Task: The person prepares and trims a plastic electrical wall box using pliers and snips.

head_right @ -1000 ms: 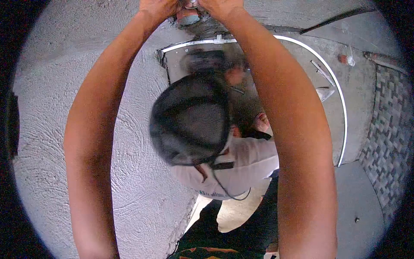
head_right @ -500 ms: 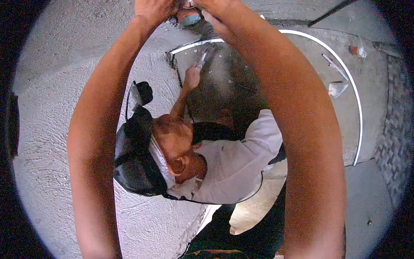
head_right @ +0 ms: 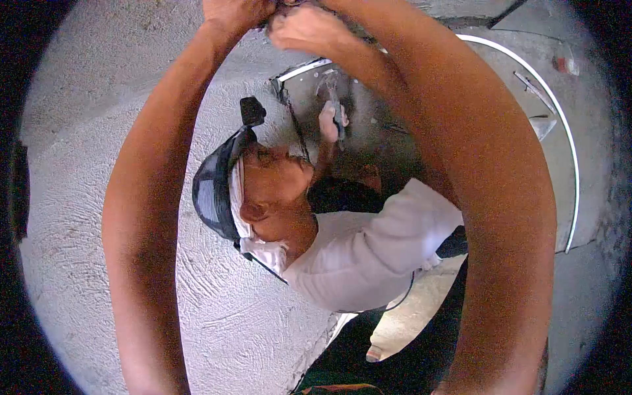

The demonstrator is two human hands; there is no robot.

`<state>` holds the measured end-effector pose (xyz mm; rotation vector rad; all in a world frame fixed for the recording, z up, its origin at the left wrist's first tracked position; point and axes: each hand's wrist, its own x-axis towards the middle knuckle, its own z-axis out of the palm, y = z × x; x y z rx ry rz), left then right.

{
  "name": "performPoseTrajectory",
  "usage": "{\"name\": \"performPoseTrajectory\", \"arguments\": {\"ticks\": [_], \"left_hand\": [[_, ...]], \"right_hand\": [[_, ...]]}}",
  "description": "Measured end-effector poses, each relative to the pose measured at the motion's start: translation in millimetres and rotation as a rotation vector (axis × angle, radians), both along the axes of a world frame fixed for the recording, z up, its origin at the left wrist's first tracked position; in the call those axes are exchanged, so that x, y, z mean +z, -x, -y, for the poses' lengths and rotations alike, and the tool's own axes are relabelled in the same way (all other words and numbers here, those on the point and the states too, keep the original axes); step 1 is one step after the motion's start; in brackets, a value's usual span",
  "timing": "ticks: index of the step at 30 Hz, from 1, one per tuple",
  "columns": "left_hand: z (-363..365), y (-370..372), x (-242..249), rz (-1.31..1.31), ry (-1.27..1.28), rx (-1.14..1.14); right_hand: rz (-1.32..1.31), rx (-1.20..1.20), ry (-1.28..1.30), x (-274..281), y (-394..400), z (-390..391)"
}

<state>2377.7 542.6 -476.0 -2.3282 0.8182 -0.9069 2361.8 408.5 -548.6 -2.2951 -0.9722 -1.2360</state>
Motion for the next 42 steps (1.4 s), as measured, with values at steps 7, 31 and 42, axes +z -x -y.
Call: {"name": "performPoseTrajectory", "arguments": {"ticks": [7,31,42], "left_hand": [[5.0,2.0,0.9,-0.015,0.001,0.097],[-1.8,-0.6,1.1,0.031,-0.114,0.071],[-2.5,3.6,13.1,-0.036,-0.118,0.078]], "right_hand": [[0.022,-0.003,0.001,0.5,-1.0,-2.4],[0.293,-0.016,0.234,-68.5,-9.0,-10.9],[0.022,-0.082,-0.068,2.6,-35.8,25.0]]}}
